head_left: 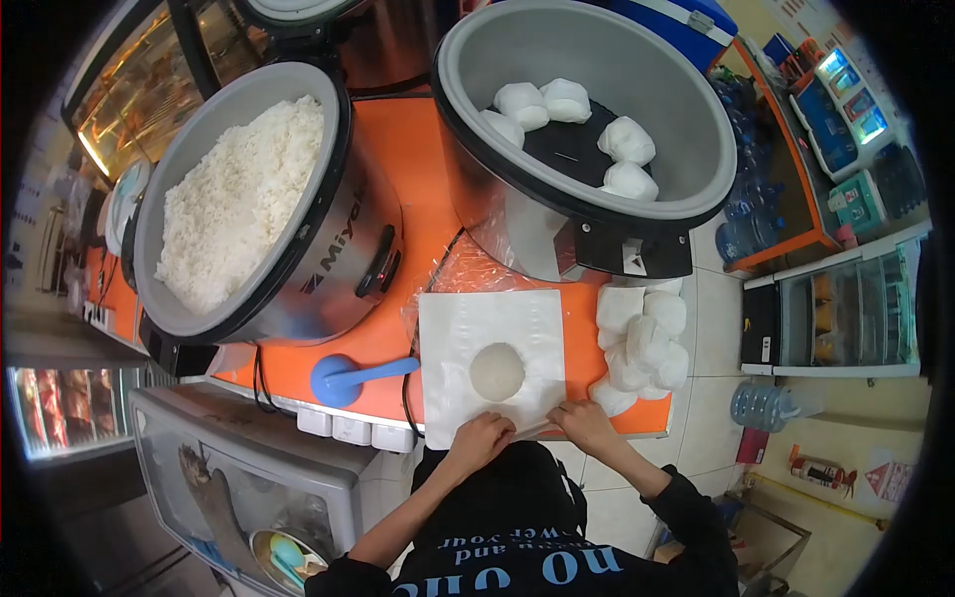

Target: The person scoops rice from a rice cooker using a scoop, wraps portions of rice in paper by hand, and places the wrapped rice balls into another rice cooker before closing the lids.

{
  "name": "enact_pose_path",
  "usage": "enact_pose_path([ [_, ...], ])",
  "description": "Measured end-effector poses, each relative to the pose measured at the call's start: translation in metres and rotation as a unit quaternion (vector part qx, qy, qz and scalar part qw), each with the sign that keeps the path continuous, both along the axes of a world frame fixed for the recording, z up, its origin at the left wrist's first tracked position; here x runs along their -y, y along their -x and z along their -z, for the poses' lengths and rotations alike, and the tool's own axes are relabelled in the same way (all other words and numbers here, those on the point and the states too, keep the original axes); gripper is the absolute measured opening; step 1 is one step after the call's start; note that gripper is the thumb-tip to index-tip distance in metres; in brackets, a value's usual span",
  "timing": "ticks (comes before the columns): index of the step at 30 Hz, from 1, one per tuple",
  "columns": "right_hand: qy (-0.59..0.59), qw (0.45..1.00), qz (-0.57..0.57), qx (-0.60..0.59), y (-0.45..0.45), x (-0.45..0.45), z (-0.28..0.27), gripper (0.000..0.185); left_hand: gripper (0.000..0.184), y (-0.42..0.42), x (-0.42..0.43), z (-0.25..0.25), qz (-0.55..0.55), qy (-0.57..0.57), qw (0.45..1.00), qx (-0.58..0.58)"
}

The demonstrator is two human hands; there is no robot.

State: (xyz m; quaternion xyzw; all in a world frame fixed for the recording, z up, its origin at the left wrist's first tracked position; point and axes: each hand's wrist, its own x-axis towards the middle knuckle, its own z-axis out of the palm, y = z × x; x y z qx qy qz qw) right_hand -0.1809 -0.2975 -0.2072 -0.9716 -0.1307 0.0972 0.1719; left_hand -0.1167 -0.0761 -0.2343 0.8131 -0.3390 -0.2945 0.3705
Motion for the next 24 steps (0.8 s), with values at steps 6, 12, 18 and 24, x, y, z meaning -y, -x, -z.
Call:
enact_pose_path([
  [6, 0.035, 0.999, -0.033, -0.005, 0.000, 0.001, -0.014, 0.009, 0.019, 0.001, 0.007, -0.016, -0.070, 0.030, 0.997, 0.016],
  [12, 0.036, 0.999, -0.029, -0.003, 0.009, -0.002, -0.003, 0.011, 0.027, 0.009, 0.007, -0.001, -0.087, 0.031, 0.996, 0.013],
  [18, 0.038, 0.999, -0.030, -0.009, 0.013, -0.005, -0.002, 0.005, 0.029, 0.012, 0.005, -0.005, -0.112, 0.011, 0.992, -0.055],
  [24, 0.038, 0.999, -0.010, -0.023, 0.016, -0.007, 0.000, 0.004, 0.028, 0.016, 0.002, 0.003, -0.091, 0.024, 0.995, -0.013],
])
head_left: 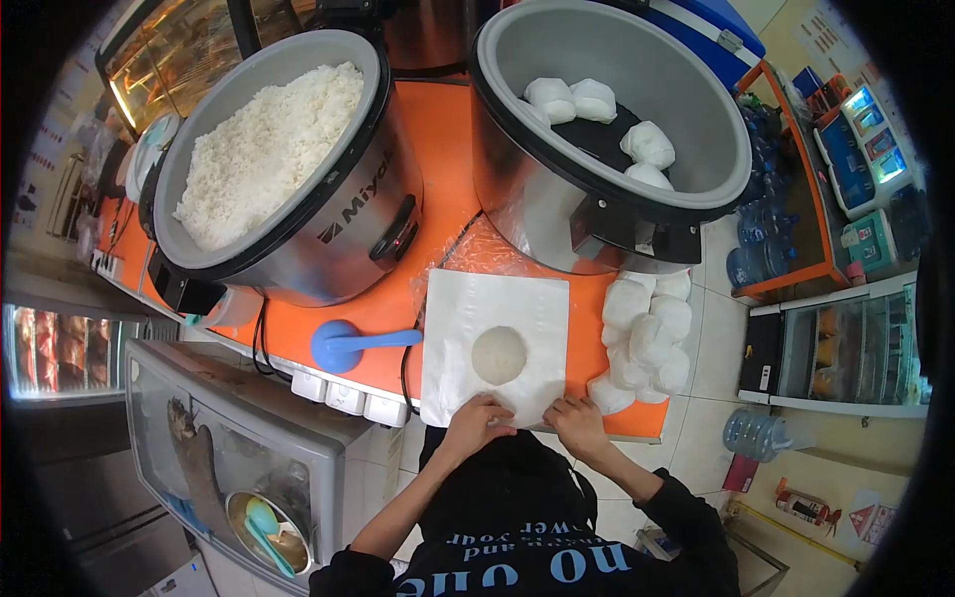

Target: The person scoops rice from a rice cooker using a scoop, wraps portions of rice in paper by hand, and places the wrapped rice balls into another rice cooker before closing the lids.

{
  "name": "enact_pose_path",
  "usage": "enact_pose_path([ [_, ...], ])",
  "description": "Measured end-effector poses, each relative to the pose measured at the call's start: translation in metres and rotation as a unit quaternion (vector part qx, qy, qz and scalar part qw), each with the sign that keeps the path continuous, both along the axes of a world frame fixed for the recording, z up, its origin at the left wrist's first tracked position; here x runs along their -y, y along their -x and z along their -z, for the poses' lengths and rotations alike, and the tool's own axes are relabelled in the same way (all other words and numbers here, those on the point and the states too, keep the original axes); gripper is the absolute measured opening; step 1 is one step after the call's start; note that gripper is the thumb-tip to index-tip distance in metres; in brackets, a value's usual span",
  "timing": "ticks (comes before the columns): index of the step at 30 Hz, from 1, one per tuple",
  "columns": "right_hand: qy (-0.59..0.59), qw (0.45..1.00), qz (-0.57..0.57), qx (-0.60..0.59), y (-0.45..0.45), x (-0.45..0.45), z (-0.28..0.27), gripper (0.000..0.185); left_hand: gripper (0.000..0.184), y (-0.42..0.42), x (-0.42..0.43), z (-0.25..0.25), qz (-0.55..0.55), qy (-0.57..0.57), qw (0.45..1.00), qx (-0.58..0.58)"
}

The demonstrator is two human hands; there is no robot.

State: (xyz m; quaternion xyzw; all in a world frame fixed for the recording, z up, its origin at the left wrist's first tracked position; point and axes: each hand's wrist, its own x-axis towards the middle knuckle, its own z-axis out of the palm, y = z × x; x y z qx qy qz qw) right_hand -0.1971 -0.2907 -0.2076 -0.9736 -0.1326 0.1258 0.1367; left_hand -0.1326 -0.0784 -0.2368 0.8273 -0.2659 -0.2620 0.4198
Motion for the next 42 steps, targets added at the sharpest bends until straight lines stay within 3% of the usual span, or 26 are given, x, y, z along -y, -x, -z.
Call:
enact_pose_path([
  [4, -0.008, 1.000, 0.009, 0.007, -0.002, -0.001, -0.004, 0.008, 0.025, 0.002, -0.002, 0.002, 0.000, 0.006, 1.000, 0.005],
  [7, -0.003, 1.000, 0.005, -0.002, -0.006, 0.000, -0.005, 0.016, 0.018, 0.002, -0.004, 0.010, -0.032, 0.005, 0.997, -0.071],
  [9, -0.001, 0.999, -0.013, -0.049, -0.014, 0.004, -0.012, 0.024, 0.015, 0.001, -0.001, 0.014, -0.017, 0.009, 1.000, 0.009],
  [11, -0.066, 0.997, 0.022, 0.020, -0.033, -0.008, -0.031, 0.032, 0.017, 0.000, 0.007, 0.005, -0.036, 0.013, 0.991, 0.125],
  [12, -0.098, 0.993, 0.039, 0.055, -0.039, -0.012, -0.037, 0.036, 0.020, -0.001, 0.013, -0.017, -0.062, 0.014, 0.978, 0.200],
  [14, -0.182, 0.975, 0.125, -0.017, -0.031, -0.012, -0.020, 0.039, 0.030, -0.011, 0.013, -0.052, -0.111, -0.011, 0.941, 0.320],
  [15, -0.224, 0.959, 0.167, -0.048, -0.027, -0.012, -0.002, 0.041, 0.030, -0.015, -0.010, -0.036, -0.110, -0.026, 0.960, 0.255],
  [17, -0.190, 0.980, 0.050, -0.006, -0.003, 0.020, 0.045, 0.041, 0.030, -0.029, -0.059, 0.011, -0.112, -0.052, 0.984, 0.131],
  [19, -0.429, 0.892, 0.139, -0.018, -0.013, 0.036, 0.051, 0.033, 0.028, -0.056, -0.067, 0.006, -0.189, 0.054, 0.980, 0.018],
  [20, -0.478, 0.848, 0.222, -0.058, -0.017, 0.037, 0.059, 0.030, 0.027, -0.063, -0.071, 0.005, -0.222, 0.104, 0.969, -0.044],
  [22, -0.553, 0.731, 0.378, -0.131, -0.049, 0.033, 0.039, 0.023, 0.026, -0.078, -0.047, 0.010, -0.313, 0.126, 0.941, -0.017],
  [23, -0.566, 0.721, 0.372, -0.143, -0.052, 0.034, 0.042, 0.022, 0.025, -0.087, -0.034, 0.017, -0.355, 0.141, 0.924, -0.001],
  [25, -0.594, 0.699, 0.362, -0.166, -0.058, 0.033, 0.044, 0.024, 0.025, -0.096, -0.030, 0.021, -0.301, 0.132, 0.943, 0.047],
  [27, -0.491, 0.787, 0.293, -0.232, -0.057, 0.036, 0.030, 0.034, 0.026, -0.089, -0.042, 0.009, -0.224, 0.107, 0.968, 0.039],
  [28, -0.436, 0.818, 0.259, -0.270, -0.050, 0.030, 0.018, 0.040, 0.028, -0.087, -0.048, -0.009, -0.205, 0.084, 0.975, -0.017],
  [31, -0.310, 0.911, 0.231, -0.144, -0.051, -0.016, -0.004, 0.045, 0.024, -0.081, -0.056, -0.034, -0.166, 0.001, 0.985, -0.052],
  [32, -0.322, 0.907, 0.266, -0.049, -0.046, -0.034, 0.000, 0.037, 0.023, -0.081, -0.058, -0.039, -0.141, 0.007, 0.989, -0.035],
  [35, -0.236, 0.942, 0.222, 0.084, -0.018, -0.035, 0.047, 0.023, 0.020, -0.078, -0.067, -0.043, -0.078, 0.017, 0.997, -0.013],
  [37, -0.325, 0.920, 0.216, 0.035, -0.014, -0.016, 0.037, 0.014, 0.020, -0.077, -0.078, -0.037, -0.056, 0.008, 0.997, -0.046],
  [38, -0.368, 0.905, 0.214, 0.008, -0.014, -0.011, 0.032, 0.009, 0.019, -0.077, -0.076, -0.032, -0.107, 0.037, 0.993, -0.034],
  [40, -0.433, 0.816, 0.383, 0.003, -0.035, -0.008, 0.028, 0.005, 0.017, -0.082, -0.058, -0.019, -0.206, 0.098, 0.974, -0.007],
  [41, -0.457, 0.761, 0.461, 0.000, -0.046, -0.005, 0.025, 0.004, 0.015, -0.084, -0.044, -0.009, -0.255, 0.068, 0.963, 0.048],
  [42, -0.467, 0.751, 0.463, 0.060, -0.057, -0.006, 0.035, 0.003, 0.014, -0.086, -0.027, 0.001, -0.303, 0.036, 0.947, 0.102],
])
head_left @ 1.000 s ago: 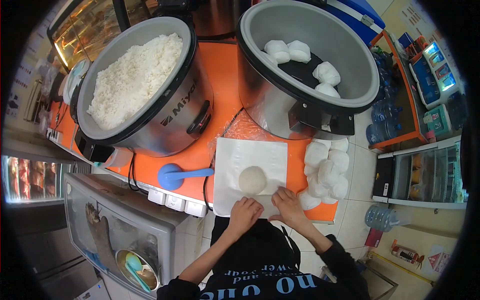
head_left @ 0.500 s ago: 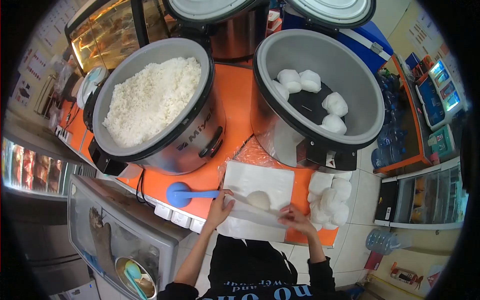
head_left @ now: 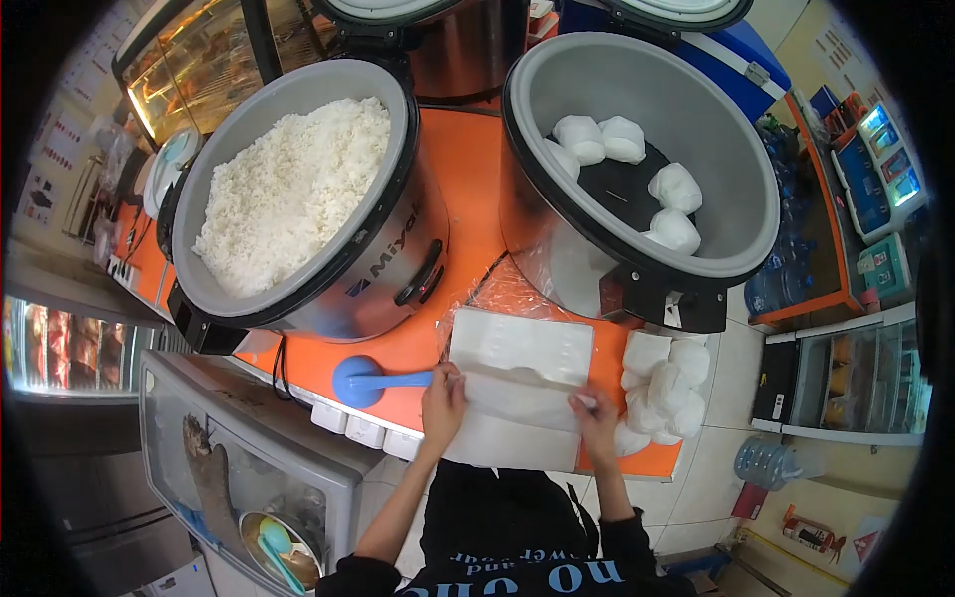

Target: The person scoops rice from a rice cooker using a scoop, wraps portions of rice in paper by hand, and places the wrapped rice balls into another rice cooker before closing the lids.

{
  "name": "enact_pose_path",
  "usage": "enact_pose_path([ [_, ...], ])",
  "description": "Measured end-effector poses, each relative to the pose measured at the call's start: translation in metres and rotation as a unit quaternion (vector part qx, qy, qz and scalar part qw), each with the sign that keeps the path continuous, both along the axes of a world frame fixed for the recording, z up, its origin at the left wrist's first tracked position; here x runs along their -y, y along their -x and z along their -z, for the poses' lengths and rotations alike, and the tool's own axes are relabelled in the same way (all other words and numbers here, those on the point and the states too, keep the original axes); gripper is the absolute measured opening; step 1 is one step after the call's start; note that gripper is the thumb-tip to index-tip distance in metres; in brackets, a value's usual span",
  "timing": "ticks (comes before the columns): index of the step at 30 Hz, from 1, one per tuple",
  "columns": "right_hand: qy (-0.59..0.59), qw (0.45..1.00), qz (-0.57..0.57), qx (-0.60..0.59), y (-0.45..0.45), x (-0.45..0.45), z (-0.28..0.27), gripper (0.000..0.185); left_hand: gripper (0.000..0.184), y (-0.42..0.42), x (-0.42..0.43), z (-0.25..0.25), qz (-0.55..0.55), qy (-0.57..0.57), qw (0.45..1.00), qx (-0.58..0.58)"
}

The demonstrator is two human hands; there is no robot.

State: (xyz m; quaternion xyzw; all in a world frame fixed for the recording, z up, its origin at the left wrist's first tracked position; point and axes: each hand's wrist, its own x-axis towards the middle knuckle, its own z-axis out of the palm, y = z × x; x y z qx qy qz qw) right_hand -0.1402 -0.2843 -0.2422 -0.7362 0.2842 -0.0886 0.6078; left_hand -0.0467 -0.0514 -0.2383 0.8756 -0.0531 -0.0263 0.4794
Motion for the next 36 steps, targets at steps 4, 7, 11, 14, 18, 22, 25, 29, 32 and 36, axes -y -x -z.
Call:
enact_pose_path([
  [4, 0.193, 0.976, -0.085, 0.058, -0.015, -0.003, 0.031, 0.010, 0.013, 0.013, 0.020, 0.017, 0.023, -0.192, 0.981, 0.033],
  [7, 0.416, 0.895, -0.151, 0.055, -0.008, -0.011, -0.009, 0.009, 0.009, 0.038, 0.010, 0.014, -0.011, -0.241, 0.966, 0.092],
  [11, 0.248, 0.962, -0.117, -0.013, -0.009, -0.025, -0.061, 0.009, 0.015, 0.056, -0.016, -0.005, -0.074, -0.137, 0.976, -0.153],
  [14, 0.205, 0.958, -0.199, -0.024, -0.010, -0.019, -0.014, 0.016, 0.021, 0.056, -0.008, -0.005, -0.142, -0.010, 0.962, -0.235],
  [18, 0.192, 0.946, -0.261, -0.006, -0.050, 0.003, -0.001, 0.027, 0.032, 0.023, 0.000, 0.003, -0.031, -0.016, 0.999, -0.021],
  [22, 0.350, 0.849, -0.358, 0.166, -0.128, -0.032, -0.025, 0.035, 0.038, -0.023, 0.039, -0.006, -0.014, 0.002, 1.000, -0.005],
  [25, 0.377, 0.808, -0.442, 0.097, -0.156, -0.013, -0.025, 0.036, 0.029, -0.033, 0.036, -0.007, -0.073, -0.030, 0.997, 0.021],
  [29, 0.411, 0.768, -0.482, -0.091, -0.148, 0.019, -0.023, 0.048, 0.037, 0.023, 0.045, -0.008, -0.066, -0.187, 0.954, 0.223],
  [32, 0.398, 0.828, -0.392, -0.047, -0.101, 0.008, -0.041, 0.029, 0.050, 0.057, 0.065, 0.003, -0.014, -0.108, 0.988, 0.111],
  [36, 0.388, 0.846, -0.349, 0.107, -0.015, -0.001, -0.009, 0.015, 0.063, 0.055, 0.065, 0.029, -0.073, -0.134, 0.986, -0.074],
])
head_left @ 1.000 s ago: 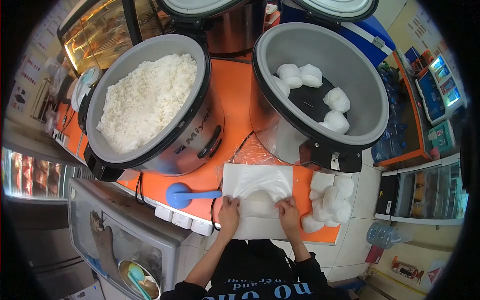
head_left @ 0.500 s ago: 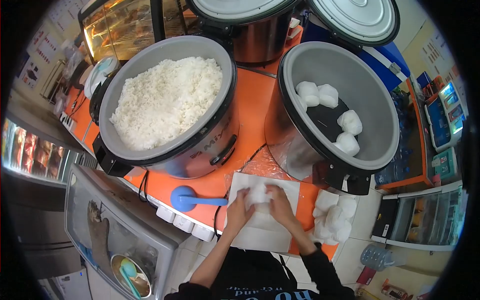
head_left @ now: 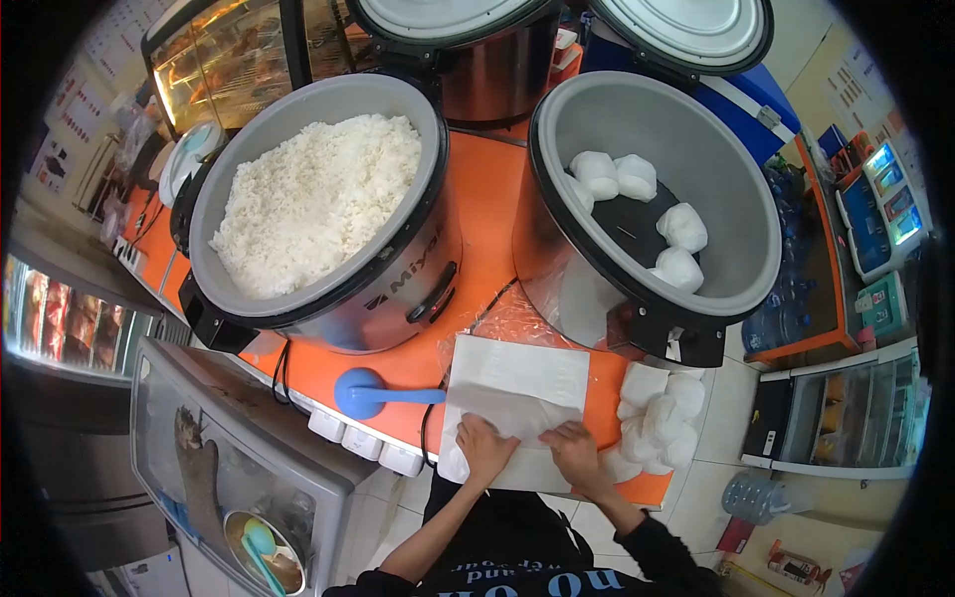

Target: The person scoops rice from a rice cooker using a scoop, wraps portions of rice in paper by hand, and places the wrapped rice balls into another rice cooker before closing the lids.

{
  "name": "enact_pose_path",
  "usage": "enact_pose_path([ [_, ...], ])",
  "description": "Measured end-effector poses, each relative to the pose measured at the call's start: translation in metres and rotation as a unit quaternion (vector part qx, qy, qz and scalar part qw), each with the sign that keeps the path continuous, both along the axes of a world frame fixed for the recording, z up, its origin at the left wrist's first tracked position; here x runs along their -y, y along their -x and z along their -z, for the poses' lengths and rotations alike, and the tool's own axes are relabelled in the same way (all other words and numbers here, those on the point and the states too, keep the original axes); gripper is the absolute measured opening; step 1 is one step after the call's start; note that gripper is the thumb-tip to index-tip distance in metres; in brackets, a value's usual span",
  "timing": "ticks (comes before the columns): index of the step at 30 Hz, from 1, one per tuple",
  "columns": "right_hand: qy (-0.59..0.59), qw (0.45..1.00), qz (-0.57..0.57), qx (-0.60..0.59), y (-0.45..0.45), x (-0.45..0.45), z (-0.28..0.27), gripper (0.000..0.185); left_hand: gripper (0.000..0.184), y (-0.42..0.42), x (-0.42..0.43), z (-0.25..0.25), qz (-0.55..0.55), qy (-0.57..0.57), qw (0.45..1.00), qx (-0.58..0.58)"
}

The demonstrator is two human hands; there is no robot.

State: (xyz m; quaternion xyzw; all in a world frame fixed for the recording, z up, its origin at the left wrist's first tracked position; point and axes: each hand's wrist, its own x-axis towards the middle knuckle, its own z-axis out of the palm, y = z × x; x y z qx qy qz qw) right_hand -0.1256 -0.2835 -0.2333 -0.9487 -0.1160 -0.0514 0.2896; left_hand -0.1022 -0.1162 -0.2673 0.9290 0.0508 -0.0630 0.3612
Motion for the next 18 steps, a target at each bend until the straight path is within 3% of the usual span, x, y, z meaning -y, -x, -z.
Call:
enact_pose_path([
  [2, 0.000, 1.000, 0.012, 0.024, 0.008, 0.001, 0.012, 0.015, 0.069, -0.004, -0.006, 0.001, -0.009, 0.021, 0.999, -0.022],
  [5, 0.012, 0.999, 0.026, 0.039, 0.012, -0.003, 0.013, 0.015, 0.067, -0.029, -0.029, -0.053, -0.009, 0.042, 0.977, 0.209],
  [6, 0.017, 0.999, 0.029, 0.038, 0.013, -0.002, 0.015, 0.016, 0.051, -0.035, -0.039, -0.064, 0.084, -0.012, 0.931, 0.355],
  [7, 0.026, 0.999, 0.028, 0.038, 0.015, 0.003, 0.017, 0.016, 0.046, -0.036, -0.051, -0.055, 0.184, -0.021, 0.945, 0.269],
  [9, 0.025, 0.999, 0.016, 0.035, 0.018, 0.006, 0.027, 0.014, 0.035, -0.049, -0.065, -0.022, 0.367, -0.041, 0.924, 0.097],
  [10, 0.008, 0.999, 0.011, 0.038, 0.015, 0.008, 0.017, 0.014, 0.025, -0.050, -0.066, -0.017, 0.368, -0.073, 0.917, 0.133],
  [14, 0.042, 0.996, -0.061, 0.053, 0.007, 0.022, -0.001, 0.021, 0.024, -0.045, -0.069, -0.015, 0.369, 0.024, 0.916, 0.158],
  [17, 0.062, 0.986, -0.149, 0.033, -0.004, 0.040, 0.043, 0.029, 0.027, -0.041, -0.066, -0.025, 0.353, 0.058, 0.915, 0.185],
  [18, 0.087, 0.990, -0.106, -0.036, -0.010, 0.035, 0.039, 0.032, 0.028, -0.041, -0.071, -0.011, 0.353, 0.048, 0.920, 0.166],
])
